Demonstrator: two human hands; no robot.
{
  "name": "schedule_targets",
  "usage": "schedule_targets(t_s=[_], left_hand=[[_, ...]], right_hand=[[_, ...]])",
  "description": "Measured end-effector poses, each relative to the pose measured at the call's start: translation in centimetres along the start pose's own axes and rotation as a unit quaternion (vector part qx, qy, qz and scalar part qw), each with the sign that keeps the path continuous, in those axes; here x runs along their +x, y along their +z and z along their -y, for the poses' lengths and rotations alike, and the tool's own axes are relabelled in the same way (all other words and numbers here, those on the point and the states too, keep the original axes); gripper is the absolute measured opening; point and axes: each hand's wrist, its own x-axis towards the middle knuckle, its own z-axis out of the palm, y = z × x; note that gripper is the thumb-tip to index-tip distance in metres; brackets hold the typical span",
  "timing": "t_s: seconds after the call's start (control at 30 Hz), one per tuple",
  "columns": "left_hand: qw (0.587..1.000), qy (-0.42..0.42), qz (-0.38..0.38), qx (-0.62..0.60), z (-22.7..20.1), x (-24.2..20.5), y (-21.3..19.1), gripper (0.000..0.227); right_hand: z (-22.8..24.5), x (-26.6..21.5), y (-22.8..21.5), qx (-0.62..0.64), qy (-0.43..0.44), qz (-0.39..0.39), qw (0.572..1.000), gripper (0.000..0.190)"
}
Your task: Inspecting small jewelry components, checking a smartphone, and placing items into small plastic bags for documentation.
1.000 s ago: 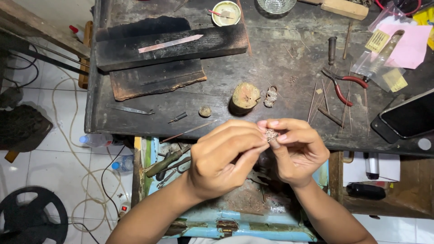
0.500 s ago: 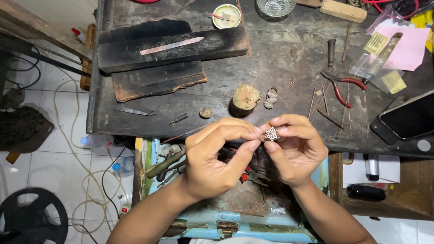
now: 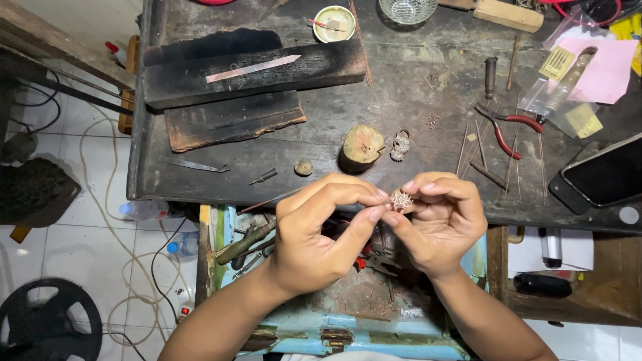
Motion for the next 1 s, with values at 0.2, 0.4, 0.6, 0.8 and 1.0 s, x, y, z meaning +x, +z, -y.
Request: schedule_targets(t_s=[0.2, 0.4, 0.6, 0.8, 1.0], left_hand=[[1.000, 0.003, 0.000, -0.003, -0.1, 0.1, 0.0, 0.003], [1.000, -0.001, -0.001, -0.008, 0.0, 0.0, -0.1, 0.004], [0.998, 0.022, -0.034, 0.049, -0.7, 0.7, -1.0, 0.004], [0.973, -0.045, -0.040, 0.222, -1.2, 1.3, -4.6, 0.005], [0.927, -0.110, 0.104, 0.344, 5.8, -1.9, -8.2, 0.023]], right_hand=[[0.0, 0.7, 0.4, -0.030, -0.059, 0.006, 0.998, 0.033], [0.1, 0.0, 0.0, 0.005, -0.010, 0.014, 1.000, 0.030], [0.4, 0.5, 0.6, 0.020, 0.006, -0.002, 1.000, 0.035], [0.7, 1.7, 0.3, -0.048, 0.013, -0.056, 0.997, 0.033], [1.3, 2.5, -0.6, -0.079, 0.045, -0.041, 0.995, 0.038]])
